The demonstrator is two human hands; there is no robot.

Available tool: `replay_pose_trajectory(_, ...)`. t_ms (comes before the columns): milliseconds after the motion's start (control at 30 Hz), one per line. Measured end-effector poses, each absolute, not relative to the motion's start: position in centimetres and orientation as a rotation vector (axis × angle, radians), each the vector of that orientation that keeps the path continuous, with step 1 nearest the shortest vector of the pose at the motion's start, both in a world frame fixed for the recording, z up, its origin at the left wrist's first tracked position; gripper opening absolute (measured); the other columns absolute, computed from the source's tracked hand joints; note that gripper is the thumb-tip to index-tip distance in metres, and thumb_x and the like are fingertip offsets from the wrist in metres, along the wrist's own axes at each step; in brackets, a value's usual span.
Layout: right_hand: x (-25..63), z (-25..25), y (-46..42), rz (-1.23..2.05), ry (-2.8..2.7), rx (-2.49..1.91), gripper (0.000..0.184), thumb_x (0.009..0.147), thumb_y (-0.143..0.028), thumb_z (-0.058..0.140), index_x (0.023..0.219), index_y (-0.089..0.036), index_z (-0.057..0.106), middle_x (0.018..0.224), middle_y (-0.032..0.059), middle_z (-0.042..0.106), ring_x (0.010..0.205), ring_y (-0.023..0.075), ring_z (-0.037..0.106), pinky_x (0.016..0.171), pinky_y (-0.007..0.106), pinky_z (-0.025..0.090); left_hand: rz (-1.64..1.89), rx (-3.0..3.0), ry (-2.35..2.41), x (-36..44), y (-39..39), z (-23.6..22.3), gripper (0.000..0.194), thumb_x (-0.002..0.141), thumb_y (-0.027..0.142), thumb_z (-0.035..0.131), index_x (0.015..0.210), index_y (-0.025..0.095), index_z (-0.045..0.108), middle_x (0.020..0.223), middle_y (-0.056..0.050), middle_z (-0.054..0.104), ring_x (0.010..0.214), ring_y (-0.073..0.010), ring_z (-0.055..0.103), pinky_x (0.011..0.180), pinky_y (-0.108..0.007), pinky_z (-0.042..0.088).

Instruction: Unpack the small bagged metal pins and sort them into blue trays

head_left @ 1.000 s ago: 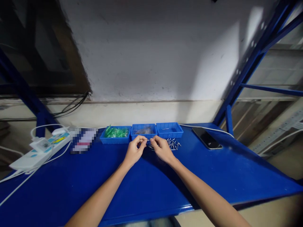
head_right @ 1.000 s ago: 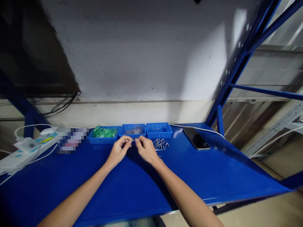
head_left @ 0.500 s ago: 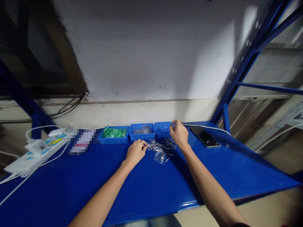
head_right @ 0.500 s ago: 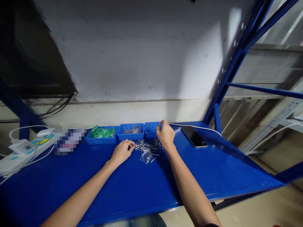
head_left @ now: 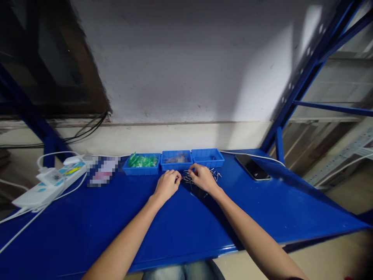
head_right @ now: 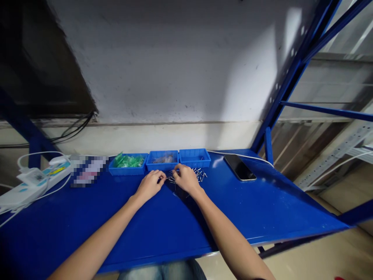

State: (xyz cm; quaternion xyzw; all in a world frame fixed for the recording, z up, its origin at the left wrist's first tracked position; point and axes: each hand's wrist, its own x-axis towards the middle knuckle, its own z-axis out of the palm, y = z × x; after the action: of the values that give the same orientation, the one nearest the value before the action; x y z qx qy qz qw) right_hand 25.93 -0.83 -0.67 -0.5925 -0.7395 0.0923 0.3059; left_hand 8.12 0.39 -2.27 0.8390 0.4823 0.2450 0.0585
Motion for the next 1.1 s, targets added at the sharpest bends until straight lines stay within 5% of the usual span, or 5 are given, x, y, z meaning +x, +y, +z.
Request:
replay_pose_trajectory(233, 25.4, -0.3, -1.2, 0.453, -1.990, -1.320, 0.037, 0.093, -0.039, 0.033, 0.073, -0.018, 0.057, 0.064, -0.0002, 0.057, 0.059, 0.0122, 0.051, 0.058, 0.022, 0.033, 1.187, 2.277, 1.191, 6.9, 0.4, -0.7, 0.013, 0.086, 0.026, 0.048, 0.081, 0.019, 0.058, 0.079, -0.001, 0.062, 0.076, -0.0144, 0.057, 0.072, -0.026, 0.043)
replay_pose_trajectory(400, 25.1, -0.4, -1.1, 0.696, -1.899, -1.167, 0.034, 0.092, -0.038, 0.035, 0.069, -0.018, 0.050, 0.058, -0.0034, 0.048, 0.054, 0.0102, 0.045, 0.056, 0.022, 0.035, 1.282, 2.186, 1.151, 7.6, -0.2, -0.5, 0.014, 0.086, 0.028, 0.050, 0.083, 0.018, 0.059, 0.081, -0.001, 0.064, 0.075, -0.0132, 0.058, 0.069, -0.024, 0.043)
replay_pose_trajectory(733, 25.1, 0.0, -1.6, 0.541, -1.910, -1.047, 0.012, 0.087, -0.030, 0.045, 0.084, -0.019, 0.050, 0.068, -0.0026, 0.052, 0.059, 0.0111, 0.048, 0.058, 0.022, 0.036, 1.121, 2.058, 1.128, 7.8, 0.1, -1.4, 0.026, 0.087, 0.038, 0.045, 0.080, 0.018, 0.060, 0.072, 0.000, 0.063, 0.069, -0.0143, 0.058, 0.066, -0.025, 0.044)
replay_pose_trajectory(967, 25.3, 0.7, -1.8, 0.442, -1.979, -1.185, 0.032, 0.091, -0.036, 0.039, 0.068, -0.018, 0.052, 0.059, -0.0031, 0.050, 0.055, 0.0108, 0.045, 0.056, 0.022, 0.033, 1.208, 2.018, 1.111, 8.1, -0.1, -1.3, 0.018, 0.084, 0.035, 0.051, 0.085, 0.018, 0.058, 0.075, 0.000, 0.063, 0.071, -0.0136, 0.059, 0.063, -0.022, 0.043)
replay_pose_trajectory(1100, 26.7, 2.2, -1.5, 0.262, -1.933, -1.138, 0.028, 0.091, -0.035, 0.040, 0.074, -0.017, 0.055, 0.066, -0.0006, 0.055, 0.060, 0.0115, 0.050, 0.059, 0.022, 0.036, 1.085, 2.101, 1.221, 8.5, 0.2, -1.7, 0.019, 0.086, 0.032, 0.047, 0.091, 0.019, 0.060, 0.071, 0.000, 0.064, 0.065, -0.0141, 0.060, 0.063, -0.024, 0.044)
